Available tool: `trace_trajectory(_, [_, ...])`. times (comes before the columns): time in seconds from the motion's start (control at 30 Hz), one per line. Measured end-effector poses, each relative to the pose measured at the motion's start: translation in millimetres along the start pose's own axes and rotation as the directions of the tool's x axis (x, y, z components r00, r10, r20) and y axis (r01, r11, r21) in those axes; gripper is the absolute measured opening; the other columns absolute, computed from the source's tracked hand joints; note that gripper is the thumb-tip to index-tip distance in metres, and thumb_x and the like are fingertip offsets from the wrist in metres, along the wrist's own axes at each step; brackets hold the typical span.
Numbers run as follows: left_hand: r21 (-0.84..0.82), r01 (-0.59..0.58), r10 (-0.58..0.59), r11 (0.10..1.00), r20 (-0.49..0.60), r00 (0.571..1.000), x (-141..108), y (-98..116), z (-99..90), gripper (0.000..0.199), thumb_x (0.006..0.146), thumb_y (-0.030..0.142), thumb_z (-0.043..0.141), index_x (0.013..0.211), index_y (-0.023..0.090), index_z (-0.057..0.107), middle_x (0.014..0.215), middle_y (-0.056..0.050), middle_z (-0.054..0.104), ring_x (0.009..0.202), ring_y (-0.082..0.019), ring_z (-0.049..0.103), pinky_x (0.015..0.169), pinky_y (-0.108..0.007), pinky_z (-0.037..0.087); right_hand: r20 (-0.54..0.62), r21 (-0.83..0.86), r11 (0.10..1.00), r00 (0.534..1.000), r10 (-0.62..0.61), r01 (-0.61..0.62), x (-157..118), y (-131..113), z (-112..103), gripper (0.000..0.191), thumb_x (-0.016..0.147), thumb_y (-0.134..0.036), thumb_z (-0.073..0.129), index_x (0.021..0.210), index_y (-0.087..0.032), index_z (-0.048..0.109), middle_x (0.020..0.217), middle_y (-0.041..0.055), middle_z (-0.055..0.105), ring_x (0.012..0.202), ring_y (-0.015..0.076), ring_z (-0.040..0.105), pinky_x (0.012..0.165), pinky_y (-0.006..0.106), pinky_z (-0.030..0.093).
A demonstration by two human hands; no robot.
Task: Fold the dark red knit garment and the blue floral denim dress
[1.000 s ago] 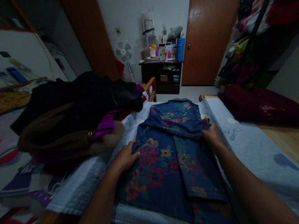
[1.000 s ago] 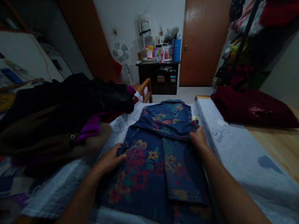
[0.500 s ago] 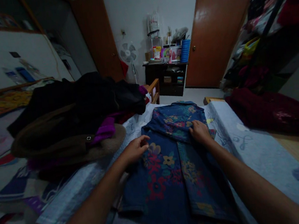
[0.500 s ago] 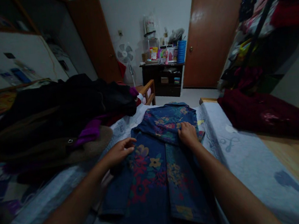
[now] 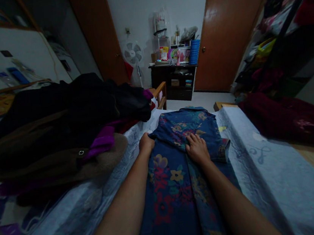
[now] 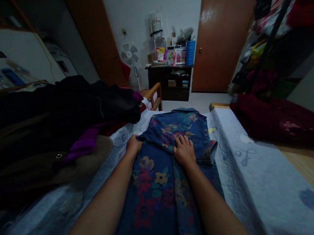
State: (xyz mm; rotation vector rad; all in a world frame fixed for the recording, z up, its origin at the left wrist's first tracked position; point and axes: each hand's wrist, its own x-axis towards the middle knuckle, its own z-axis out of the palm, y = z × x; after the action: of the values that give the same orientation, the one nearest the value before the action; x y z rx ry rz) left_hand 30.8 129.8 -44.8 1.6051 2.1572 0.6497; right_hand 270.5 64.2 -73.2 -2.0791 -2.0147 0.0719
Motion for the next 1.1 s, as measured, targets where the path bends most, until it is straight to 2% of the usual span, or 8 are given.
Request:
trace_trajectory(0.13, [-0.055, 0.016, -0.022, 0.998, -0.120, 0.993, -8, 9, 10.7, 0.039, 0.080, 0.012, 0.048, 0.117, 0.021, 0.055, 0.114, -0.008, 0.068, 0.105, -0.022, 0.064, 0.081, -0.028, 0.047, -0.032, 0.006, 1.000, 0.999, 0.005, -0.005, 0, -1, 0, 0.054, 0.089, -0.032, 0.042, 0.142, -0.022, 0.045, 0.154, 0.0071, 0.036, 0.143, 0.0267, 0.025, 0.115, 0.046, 0.016])
trace_trajectory(0.27, [-0.084, 0.025, -0.039, 0.996, -0.158, 0.987, -17, 16, 21.7, 0.038, 0.083, 0.017, 0.049, 0.120, 0.021, 0.053, 0.114, -0.009, 0.068, 0.104, -0.024, 0.064, 0.081, -0.030, 0.047, -0.047, 0.013, 1.000, 0.999, 0.016, -0.015, 0, -2, 1, 0.054, 0.089, -0.032, 0.043, 0.143, -0.023, 0.045, 0.153, 0.0065, 0.037, 0.143, 0.0256, 0.025, 0.115, 0.045, 0.016])
trace_trajectory(0.4, [-0.027, -0.081, 0.075, 0.996, -0.164, 0.984, -22, 17, 29.6, 0.034, 0.086, 0.027, 0.053, 0.120, 0.024, 0.055, 0.105, -0.007, 0.070, 0.097, -0.025, 0.066, 0.077, -0.031, 0.048, -0.070, 0.007, 1.000, 0.998, 0.002, -0.001, -1, -2, 1, 0.055, 0.089, -0.030, 0.044, 0.143, -0.027, 0.044, 0.155, 0.0038, 0.034, 0.143, 0.0257, 0.025, 0.114, 0.045, 0.017])
trace_trajectory(0.53, [0.066, -0.196, 0.205, 0.978, -0.155, 0.967, -23, 18, 32.7, 0.030, 0.088, 0.027, 0.052, 0.117, 0.024, 0.059, 0.111, -0.008, 0.066, 0.098, -0.023, 0.064, 0.080, -0.031, 0.049, -0.045, 0.006, 1.000, 0.999, -0.005, 0.006, 0, -2, 0, 0.051, 0.088, -0.030, 0.044, 0.138, -0.029, 0.051, 0.154, 0.0013, 0.036, 0.142, 0.0266, 0.026, 0.114, 0.046, 0.016])
trace_trajectory(0.7, [0.168, -0.406, 0.436, 0.898, -0.232, 0.870, -20, 21, 39.0, 0.048, 0.080, 0.011, 0.052, 0.128, 0.020, 0.053, 0.130, -0.010, 0.056, 0.120, -0.024, 0.051, 0.101, -0.036, 0.041, -0.009, 0.002, 0.999, 0.999, 0.050, -0.050, 2, -5, 1, 0.054, 0.088, -0.031, 0.044, 0.141, -0.024, 0.048, 0.155, 0.0079, 0.033, 0.144, 0.0269, 0.023, 0.114, 0.044, 0.015])
trace_trajectory(0.87, [0.197, -0.586, 0.614, 0.786, -0.144, 0.776, -21, 25, 46.1, 0.048, 0.080, 0.009, 0.050, 0.126, 0.020, 0.056, 0.136, -0.007, 0.055, 0.132, -0.024, 0.040, 0.116, -0.046, 0.020, -0.030, -0.025, 0.974, 0.974, 0.224, -0.225, 3, -7, 0, 0.070, 0.084, -0.041, 0.051, 0.147, -0.012, 0.038, 0.156, 0.0209, 0.024, 0.144, 0.0367, 0.018, 0.114, 0.048, 0.012])
trace_trajectory(0.97, [0.207, -0.578, 0.598, 0.790, -0.050, 0.800, -22, 27, 46.4, 0.038, 0.081, 0.016, 0.053, 0.118, 0.021, 0.063, 0.129, -0.007, 0.059, 0.122, -0.026, 0.047, 0.110, -0.045, 0.030, -0.007, -0.023, 0.956, 0.956, 0.292, -0.292, 3, -8, -1, 0.076, 0.083, -0.047, 0.053, 0.147, -0.009, 0.036, 0.155, 0.0240, 0.022, 0.144, 0.0407, 0.016, 0.113, 0.051, 0.012])
trace_trajectory(1.1, [0.232, -0.524, 0.538, 0.820, 0.001, 0.843, -21, 28, 45.7, 0.031, 0.085, 0.028, 0.055, 0.114, 0.023, 0.067, 0.121, -0.006, 0.061, 0.108, -0.027, 0.051, 0.095, -0.040, 0.043, 0.054, 0.009, 0.954, 0.953, 0.299, -0.300, 1, -6, -6, 0.074, 0.087, -0.054, 0.047, 0.147, -0.012, 0.036, 0.157, 0.0215, 0.021, 0.145, 0.0366, 0.014, 0.113, 0.049, 0.014])
